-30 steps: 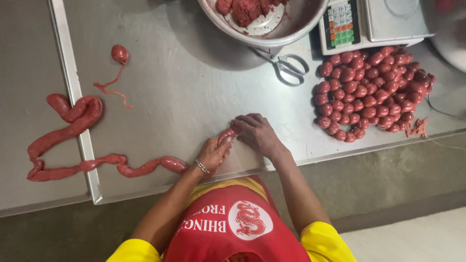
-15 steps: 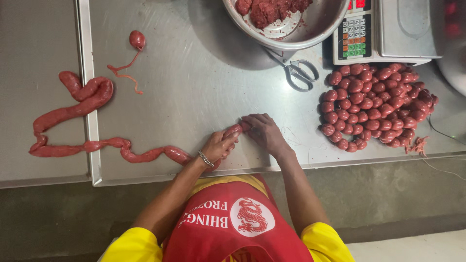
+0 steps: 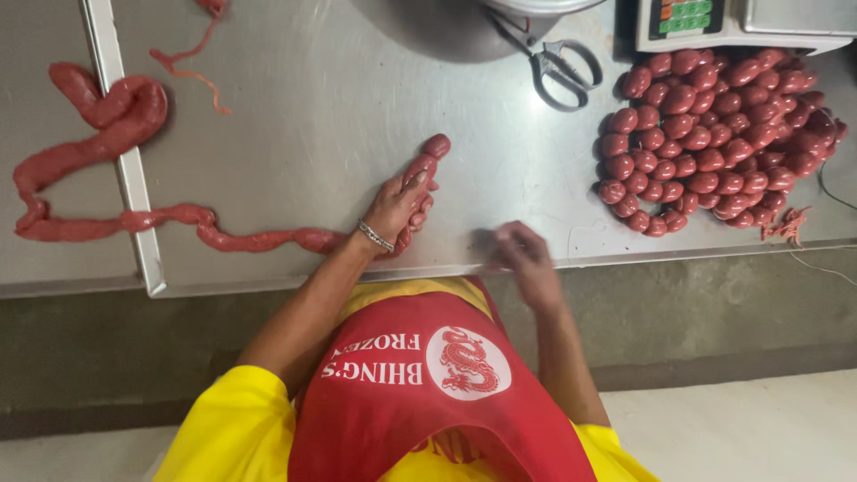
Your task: The person ties a long continuous sausage casing filled with meat into individual links using a thin string. They twist the casing at intervals to form uniform segments and secure each with a knot. The finished links are gathered into a pile on the stainless steel table.
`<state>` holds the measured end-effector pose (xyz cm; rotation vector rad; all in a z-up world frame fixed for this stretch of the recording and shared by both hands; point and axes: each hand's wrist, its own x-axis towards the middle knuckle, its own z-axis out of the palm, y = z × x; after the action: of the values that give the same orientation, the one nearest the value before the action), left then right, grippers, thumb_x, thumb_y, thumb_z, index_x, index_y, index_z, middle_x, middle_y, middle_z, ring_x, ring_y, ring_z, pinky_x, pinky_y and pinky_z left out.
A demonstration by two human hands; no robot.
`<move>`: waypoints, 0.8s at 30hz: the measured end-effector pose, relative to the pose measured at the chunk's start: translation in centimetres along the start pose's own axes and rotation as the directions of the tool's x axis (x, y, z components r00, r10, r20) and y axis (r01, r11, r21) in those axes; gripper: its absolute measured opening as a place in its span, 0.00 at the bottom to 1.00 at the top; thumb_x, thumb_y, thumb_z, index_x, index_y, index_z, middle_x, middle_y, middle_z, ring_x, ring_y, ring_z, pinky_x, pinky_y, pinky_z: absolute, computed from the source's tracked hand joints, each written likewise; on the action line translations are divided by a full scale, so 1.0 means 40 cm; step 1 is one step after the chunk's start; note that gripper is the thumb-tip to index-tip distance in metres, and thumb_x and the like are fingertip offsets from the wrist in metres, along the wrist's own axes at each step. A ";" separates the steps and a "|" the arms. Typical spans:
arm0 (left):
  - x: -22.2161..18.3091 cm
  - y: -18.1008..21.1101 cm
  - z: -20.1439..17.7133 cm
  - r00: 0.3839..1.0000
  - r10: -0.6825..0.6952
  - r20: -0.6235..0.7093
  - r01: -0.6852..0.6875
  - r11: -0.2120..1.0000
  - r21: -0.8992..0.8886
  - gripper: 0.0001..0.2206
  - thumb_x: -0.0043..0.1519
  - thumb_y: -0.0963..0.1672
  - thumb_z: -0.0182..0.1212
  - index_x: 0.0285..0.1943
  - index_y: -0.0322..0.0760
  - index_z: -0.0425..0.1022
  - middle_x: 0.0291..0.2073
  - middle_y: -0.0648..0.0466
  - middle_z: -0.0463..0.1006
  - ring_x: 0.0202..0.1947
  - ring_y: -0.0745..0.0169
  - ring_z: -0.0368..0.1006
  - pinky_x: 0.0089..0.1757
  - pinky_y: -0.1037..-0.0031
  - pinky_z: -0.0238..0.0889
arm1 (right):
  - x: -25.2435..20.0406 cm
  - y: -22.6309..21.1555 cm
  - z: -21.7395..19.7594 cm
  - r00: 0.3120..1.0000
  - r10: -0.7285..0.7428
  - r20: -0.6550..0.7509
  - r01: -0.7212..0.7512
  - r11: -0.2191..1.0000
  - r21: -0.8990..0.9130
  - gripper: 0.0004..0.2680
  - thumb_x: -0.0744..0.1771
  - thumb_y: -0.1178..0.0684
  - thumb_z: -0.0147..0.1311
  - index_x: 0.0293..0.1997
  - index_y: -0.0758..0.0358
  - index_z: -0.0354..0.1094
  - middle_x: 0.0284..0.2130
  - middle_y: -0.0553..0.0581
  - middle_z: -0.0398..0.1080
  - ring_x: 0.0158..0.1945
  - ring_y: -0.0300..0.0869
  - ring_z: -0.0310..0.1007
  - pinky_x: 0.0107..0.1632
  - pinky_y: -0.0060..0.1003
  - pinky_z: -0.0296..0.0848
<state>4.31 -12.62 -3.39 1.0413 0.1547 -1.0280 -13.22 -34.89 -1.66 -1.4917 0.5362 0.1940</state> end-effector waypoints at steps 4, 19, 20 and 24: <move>-0.002 -0.023 -0.016 0.999 -0.001 -0.039 0.005 0.993 0.120 0.19 0.68 0.52 0.53 0.50 0.30 0.72 0.26 0.57 0.70 0.20 0.74 0.63 0.23 0.80 0.58 | -0.074 0.019 -0.239 0.920 -0.061 -0.387 0.124 0.982 0.142 0.10 0.67 0.58 0.57 0.53 0.67 0.67 0.50 0.59 0.67 0.58 0.49 0.69 0.57 0.40 0.73; 0.048 -0.048 -0.038 0.996 0.052 -0.076 -0.040 0.987 0.156 0.18 0.70 0.50 0.51 0.38 0.29 0.72 0.20 0.56 0.71 0.16 0.70 0.66 0.21 0.76 0.60 | 0.307 -0.175 0.009 0.894 -0.314 0.321 0.399 0.229 -0.888 0.17 0.64 0.61 0.60 0.59 0.57 0.71 0.49 0.67 0.68 0.40 0.62 0.76 0.40 0.52 0.75; 0.051 -0.050 -0.044 0.996 0.065 -0.058 -0.056 0.988 0.145 0.18 0.70 0.50 0.51 0.39 0.30 0.72 0.20 0.56 0.71 0.16 0.70 0.66 0.21 0.76 0.60 | 0.349 -0.188 0.042 0.919 -0.281 0.277 0.335 0.182 -0.925 0.19 0.65 0.62 0.57 0.63 0.53 0.66 0.53 0.67 0.66 0.37 0.63 0.76 0.38 0.53 0.75; 0.063 -0.056 -0.061 0.998 0.036 -0.045 -0.030 0.990 0.139 0.18 0.70 0.50 0.51 0.38 0.30 0.73 0.20 0.56 0.72 0.16 0.69 0.66 0.21 0.76 0.60 | 0.458 -0.240 0.096 0.929 -0.282 0.238 0.247 -0.002 -0.969 0.26 0.65 0.60 0.56 0.72 0.51 0.53 0.60 0.76 0.57 0.30 0.62 0.77 0.30 0.53 0.77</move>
<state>4.82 -12.58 -7.55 1.1911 0.1057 -0.9950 7.80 -35.66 -1.41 -3.0320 -0.0181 0.2625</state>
